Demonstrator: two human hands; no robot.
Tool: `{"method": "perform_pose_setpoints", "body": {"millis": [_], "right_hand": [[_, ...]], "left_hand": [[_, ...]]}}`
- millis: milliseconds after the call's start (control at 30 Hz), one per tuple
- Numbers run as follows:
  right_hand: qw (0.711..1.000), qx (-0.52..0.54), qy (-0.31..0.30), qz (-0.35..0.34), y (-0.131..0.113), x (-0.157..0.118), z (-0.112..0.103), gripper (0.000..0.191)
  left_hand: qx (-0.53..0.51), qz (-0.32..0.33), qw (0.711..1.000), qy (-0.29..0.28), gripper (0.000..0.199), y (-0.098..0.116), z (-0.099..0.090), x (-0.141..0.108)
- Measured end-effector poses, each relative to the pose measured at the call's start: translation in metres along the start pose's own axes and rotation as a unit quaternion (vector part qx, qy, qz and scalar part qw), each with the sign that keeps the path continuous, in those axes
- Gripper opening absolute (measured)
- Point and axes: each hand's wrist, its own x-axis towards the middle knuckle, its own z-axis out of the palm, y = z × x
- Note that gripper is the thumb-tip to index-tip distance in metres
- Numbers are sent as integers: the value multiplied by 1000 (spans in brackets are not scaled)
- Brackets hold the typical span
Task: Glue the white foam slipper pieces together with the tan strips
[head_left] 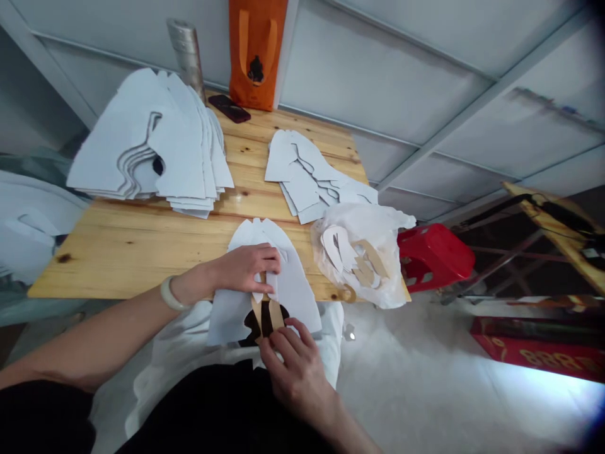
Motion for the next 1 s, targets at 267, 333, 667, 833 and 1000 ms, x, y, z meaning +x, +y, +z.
{"method": "perform_pose_setpoints", "body": {"millis": [267,333,667,833,1000], "right_hand": [[996,9,-66,-64,0,4,0,23],[993,5,-83,-79,0,4,4,21],[976,-69,-204,39,-16,-9,1,66],[984,-56,-162,50,-15,-7,-28,53],[975,-11,-220,15,-21,-6,-29,29]], "left_hand": [[15,-55,998,-39,22,11,-3,10],[25,-67,996,-49,21,14,-4,13],[40,-89,994,-55,22,19,-2,13],[59,-95,992,-60,42,19,2,11],[131,-118,982,-67,60,27,8,20]]}}
